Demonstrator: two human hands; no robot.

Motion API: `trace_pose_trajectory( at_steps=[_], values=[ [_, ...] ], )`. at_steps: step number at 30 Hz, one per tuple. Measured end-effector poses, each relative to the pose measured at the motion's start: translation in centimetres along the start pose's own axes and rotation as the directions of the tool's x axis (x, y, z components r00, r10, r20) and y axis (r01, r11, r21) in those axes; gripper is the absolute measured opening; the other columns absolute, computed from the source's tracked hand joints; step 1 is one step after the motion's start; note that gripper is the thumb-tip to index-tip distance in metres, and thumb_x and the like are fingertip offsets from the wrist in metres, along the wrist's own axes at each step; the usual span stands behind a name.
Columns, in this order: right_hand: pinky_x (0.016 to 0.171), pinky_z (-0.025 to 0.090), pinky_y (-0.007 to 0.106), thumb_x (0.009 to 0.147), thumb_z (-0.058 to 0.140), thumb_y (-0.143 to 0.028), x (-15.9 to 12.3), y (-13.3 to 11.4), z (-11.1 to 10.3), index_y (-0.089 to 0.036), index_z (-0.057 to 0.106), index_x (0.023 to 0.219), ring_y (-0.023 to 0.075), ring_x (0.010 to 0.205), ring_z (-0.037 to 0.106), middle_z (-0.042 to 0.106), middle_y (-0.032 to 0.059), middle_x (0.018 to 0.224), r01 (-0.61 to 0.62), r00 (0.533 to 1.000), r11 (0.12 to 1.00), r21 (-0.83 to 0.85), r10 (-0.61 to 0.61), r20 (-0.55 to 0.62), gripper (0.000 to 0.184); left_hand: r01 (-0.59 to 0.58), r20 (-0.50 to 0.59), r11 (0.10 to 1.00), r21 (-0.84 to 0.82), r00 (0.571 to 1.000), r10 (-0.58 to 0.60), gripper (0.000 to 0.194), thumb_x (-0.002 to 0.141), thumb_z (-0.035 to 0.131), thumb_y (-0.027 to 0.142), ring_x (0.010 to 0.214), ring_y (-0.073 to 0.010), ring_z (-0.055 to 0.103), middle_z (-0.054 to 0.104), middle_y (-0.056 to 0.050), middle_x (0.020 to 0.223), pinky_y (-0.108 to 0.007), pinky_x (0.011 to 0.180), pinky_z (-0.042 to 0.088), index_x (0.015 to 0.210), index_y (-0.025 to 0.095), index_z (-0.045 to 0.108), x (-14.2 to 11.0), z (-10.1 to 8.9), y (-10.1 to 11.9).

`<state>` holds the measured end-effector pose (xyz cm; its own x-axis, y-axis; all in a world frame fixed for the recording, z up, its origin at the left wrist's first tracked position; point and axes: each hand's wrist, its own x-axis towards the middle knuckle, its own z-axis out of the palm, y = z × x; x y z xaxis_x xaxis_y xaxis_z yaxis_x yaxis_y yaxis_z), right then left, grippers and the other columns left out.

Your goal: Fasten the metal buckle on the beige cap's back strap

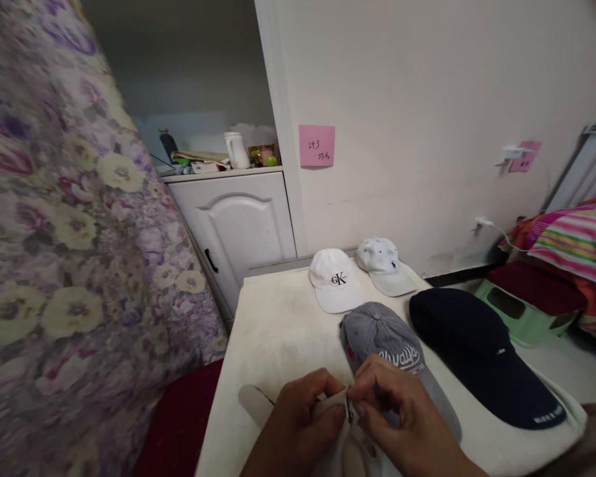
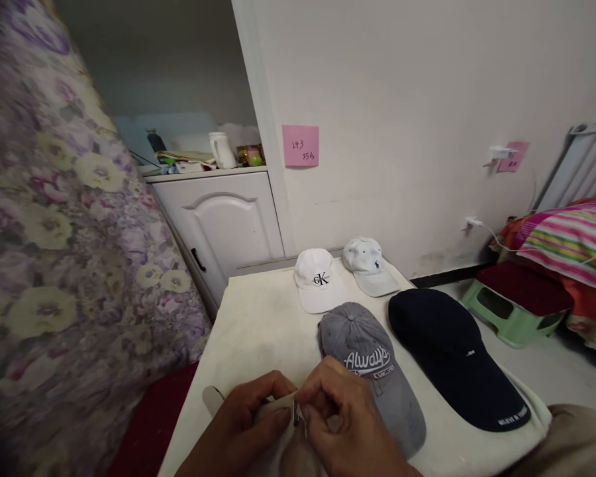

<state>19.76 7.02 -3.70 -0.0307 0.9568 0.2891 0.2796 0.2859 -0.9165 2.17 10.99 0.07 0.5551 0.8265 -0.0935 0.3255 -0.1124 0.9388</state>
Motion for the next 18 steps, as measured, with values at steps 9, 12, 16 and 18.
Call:
trace_pose_trajectory(
  at_steps=[9, 12, 16, 18],
  values=[
    [0.057, 0.042, 0.03, 0.079, 0.058, -0.016, -0.27, 0.11, -0.26, -0.023, 0.059, 0.074, 0.0164, 0.065, 0.056, 0.058, -0.0004, 0.073, -0.013, 0.999, 0.998, -0.055, 0.015, 0.041, 0.009, 0.004, -0.02, 1.0, -0.008, 1.0, -0.004, 0.027, 0.077, 0.06, 0.043, 0.077, -0.0206, 0.05, 0.058, -0.002, 0.076, -0.032, 0.071, 0.037, 0.079, 0.016, 0.064, -0.15, 0.03, -0.47],
    [0.058, 0.043, 0.03, 0.079, 0.058, -0.016, -0.14, 0.02, -0.45, -0.023, 0.059, 0.073, 0.0167, 0.067, 0.058, 0.06, 0.0007, 0.076, 0.011, 0.997, 0.998, -0.065, -0.006, 0.072, 0.01, -0.022, -0.005, 1.0, 0.002, 1.0, 0.022, 0.028, 0.079, 0.059, 0.043, 0.076, -0.0204, 0.05, 0.058, -0.002, 0.075, -0.032, 0.069, 0.037, 0.081, 0.015, 0.064, -0.04, -0.03, -0.79],
    [0.06, 0.044, 0.03, 0.078, 0.059, -0.013, 0.02, -0.18, -0.68, -0.023, 0.059, 0.071, 0.0165, 0.069, 0.059, 0.06, 0.0005, 0.078, 0.02, 0.996, 0.996, -0.088, -0.013, 0.088, 0.012, -0.032, -0.001, 0.999, -0.008, 0.999, 0.032, 0.028, 0.079, 0.06, 0.042, 0.076, -0.0202, 0.05, 0.058, -0.002, 0.076, -0.032, 0.069, 0.037, 0.081, 0.015, 0.065, 0.09, -0.06, -0.87],
    [0.062, 0.045, 0.03, 0.078, 0.059, -0.011, 0.01, -0.33, -0.8, -0.022, 0.06, 0.074, 0.017, 0.071, 0.059, 0.06, 0.0005, 0.08, 0.012, 0.995, 0.996, -0.087, -0.003, 0.098, 0.012, -0.025, -0.006, 1.0, -0.01, 1.0, 0.025, 0.029, 0.079, 0.06, 0.043, 0.076, -0.0203, 0.05, 0.058, -0.002, 0.075, -0.032, 0.069, 0.037, 0.08, 0.015, 0.065, 0.09, -0.03, -0.78]
  ],
)
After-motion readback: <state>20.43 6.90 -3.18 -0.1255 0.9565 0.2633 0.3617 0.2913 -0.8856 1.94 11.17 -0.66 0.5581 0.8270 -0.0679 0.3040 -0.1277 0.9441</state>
